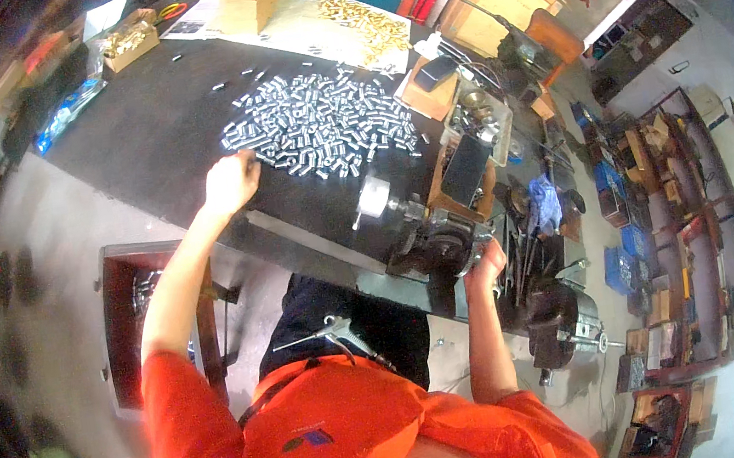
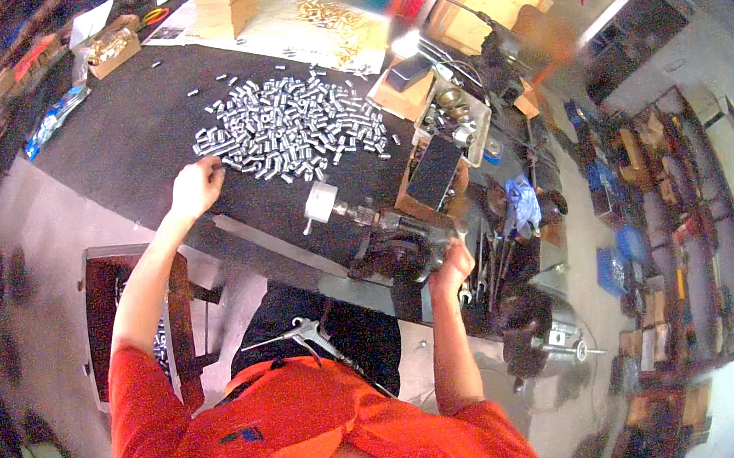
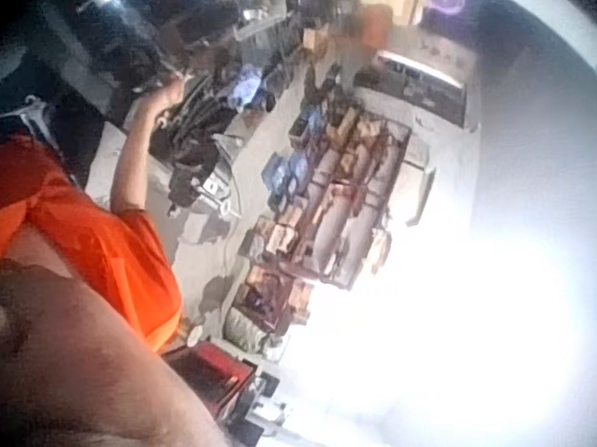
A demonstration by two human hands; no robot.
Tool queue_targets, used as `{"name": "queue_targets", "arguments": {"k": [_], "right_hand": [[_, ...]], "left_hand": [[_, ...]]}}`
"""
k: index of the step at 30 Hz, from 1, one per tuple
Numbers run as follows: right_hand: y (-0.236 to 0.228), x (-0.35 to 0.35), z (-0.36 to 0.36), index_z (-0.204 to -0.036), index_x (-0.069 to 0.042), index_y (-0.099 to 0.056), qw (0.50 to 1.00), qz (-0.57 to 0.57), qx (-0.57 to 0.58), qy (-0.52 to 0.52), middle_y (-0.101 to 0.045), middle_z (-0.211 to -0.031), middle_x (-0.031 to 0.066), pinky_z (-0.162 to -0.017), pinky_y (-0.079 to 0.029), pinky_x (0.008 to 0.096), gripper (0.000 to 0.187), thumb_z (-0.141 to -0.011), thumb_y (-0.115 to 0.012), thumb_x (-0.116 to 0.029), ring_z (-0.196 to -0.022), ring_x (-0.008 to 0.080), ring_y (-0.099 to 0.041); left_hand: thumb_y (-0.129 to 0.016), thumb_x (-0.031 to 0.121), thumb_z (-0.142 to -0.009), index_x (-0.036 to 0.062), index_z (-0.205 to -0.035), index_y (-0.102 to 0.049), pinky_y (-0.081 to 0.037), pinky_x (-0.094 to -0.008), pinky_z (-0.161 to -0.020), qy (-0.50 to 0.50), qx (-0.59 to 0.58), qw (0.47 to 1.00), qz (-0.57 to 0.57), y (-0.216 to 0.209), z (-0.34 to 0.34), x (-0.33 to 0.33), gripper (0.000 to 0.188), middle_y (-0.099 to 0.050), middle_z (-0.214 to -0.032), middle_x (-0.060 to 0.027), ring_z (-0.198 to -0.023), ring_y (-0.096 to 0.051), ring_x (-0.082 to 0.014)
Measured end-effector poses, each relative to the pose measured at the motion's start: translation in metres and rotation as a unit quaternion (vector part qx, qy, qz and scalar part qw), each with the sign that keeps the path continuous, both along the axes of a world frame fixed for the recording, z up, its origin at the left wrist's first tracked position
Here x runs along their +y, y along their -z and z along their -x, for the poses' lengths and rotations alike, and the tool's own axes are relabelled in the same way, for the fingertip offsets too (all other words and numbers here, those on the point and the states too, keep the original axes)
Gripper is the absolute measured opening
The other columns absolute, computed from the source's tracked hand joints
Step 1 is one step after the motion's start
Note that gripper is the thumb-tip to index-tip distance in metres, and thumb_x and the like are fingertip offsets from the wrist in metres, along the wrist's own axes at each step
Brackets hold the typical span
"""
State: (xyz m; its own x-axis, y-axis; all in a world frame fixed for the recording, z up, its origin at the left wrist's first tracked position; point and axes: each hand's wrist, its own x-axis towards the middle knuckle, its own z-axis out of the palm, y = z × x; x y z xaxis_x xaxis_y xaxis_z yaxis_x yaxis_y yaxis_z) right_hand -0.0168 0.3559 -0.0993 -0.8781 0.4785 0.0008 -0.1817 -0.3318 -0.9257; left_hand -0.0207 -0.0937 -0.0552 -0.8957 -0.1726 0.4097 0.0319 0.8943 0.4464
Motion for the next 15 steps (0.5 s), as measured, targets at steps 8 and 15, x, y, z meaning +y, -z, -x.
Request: {"name": "queue_targets", "arguments": {"k": [8,15], "right_hand": [[-0.017,-0.011,-0.035,-0.07,-0.004,-0.056,0.996,0.025,-0.082,-0.002,-0.043,-0.057,-0.0019,-0.037,-0.024,0.0198,0.012,-0.071,-0.048,-0.012,-0.043,0.0065,-0.034],[-0.022,-0.017,-0.036,-0.073,-0.007,-0.054,0.996,0.026,-0.087,0.005,-0.031,-0.052,-0.0066,-0.037,-0.018,0.0192,0.012,-0.079,-0.045,-0.012,-0.041,0.0036,-0.025]], "left_hand": [[-0.053,0.018,-0.072,0.0061,-0.077,-0.053,-0.048,-0.0423,-0.059,-0.057,-0.092,0.985,0.134,0.033,0.026,-0.003,0.013,-0.06,-0.067,-0.016,-0.065,-0.06,-0.0318],[-0.051,0.015,-0.07,0.0021,-0.079,-0.054,-0.048,-0.0403,-0.058,-0.081,-0.08,0.987,0.109,0.03,0.017,-0.012,0.016,-0.06,-0.068,-0.018,-0.064,-0.061,-0.0318]]}}
